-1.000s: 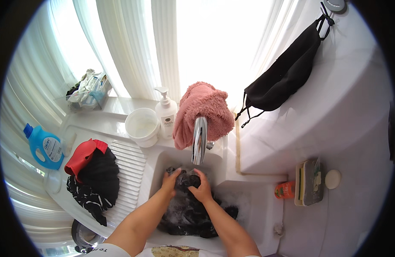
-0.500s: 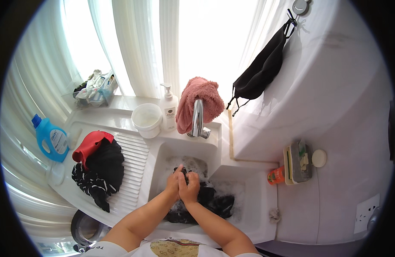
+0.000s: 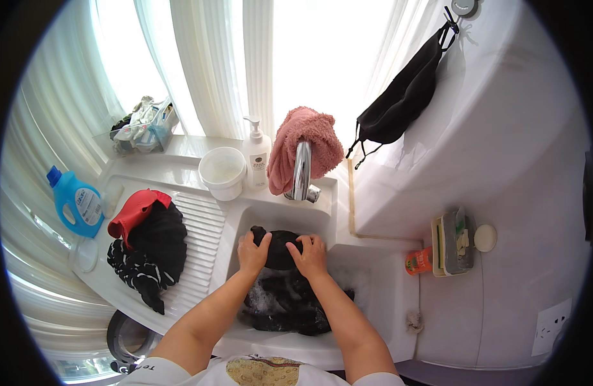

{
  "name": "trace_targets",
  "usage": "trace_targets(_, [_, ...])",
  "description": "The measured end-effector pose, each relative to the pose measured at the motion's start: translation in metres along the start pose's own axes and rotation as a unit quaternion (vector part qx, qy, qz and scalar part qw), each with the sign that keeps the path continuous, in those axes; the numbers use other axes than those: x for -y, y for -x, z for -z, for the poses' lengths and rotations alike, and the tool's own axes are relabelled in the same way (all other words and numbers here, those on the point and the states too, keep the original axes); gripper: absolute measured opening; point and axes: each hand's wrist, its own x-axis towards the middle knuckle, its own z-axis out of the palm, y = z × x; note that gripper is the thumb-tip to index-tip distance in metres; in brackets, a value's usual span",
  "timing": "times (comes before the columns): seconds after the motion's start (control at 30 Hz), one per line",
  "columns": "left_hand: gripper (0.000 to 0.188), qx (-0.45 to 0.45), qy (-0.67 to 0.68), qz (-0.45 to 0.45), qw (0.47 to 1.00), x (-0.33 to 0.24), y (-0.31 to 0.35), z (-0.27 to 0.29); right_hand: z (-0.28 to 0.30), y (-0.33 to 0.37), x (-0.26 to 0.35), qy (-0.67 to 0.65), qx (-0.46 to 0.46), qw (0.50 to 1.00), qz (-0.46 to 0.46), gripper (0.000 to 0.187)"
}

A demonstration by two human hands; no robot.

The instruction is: The person washes a dark garment by hand in a sink, rubbing it in soapy water and pouring additional liquid into the basin.

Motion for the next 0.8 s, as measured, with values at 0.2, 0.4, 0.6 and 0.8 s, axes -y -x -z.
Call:
trace_targets(0.2, [0.031,0.17,-0.286,-0.176,0.926,0.046,0.015,-0.034,-0.049,0.036,-0.028,0.209,0.294,0.932,0.024,0.059])
trace_targets(0.4, [0.03,0.435,-0.337,-0.004,0.835,0.097,-0.018,-0.096,-0.099,0.015,-0.063,0.157,0.525,0.826,-0.133,0.059])
trace_targets(0.6, [0.051,0.255,-0.025,0.226,0.94,0.078,-0.024,-0.087,-0.096,0.003,-0.066,-0.101,0.181,0.957,-0.2,0.062])
trace_targets(0.8, [0.06,0.298,0.655,0.354,0.597,0.034,-0.008,-0.027,-0.011,0.018,-0.014,-0.284,0.106,0.952,-0.027,0.068])
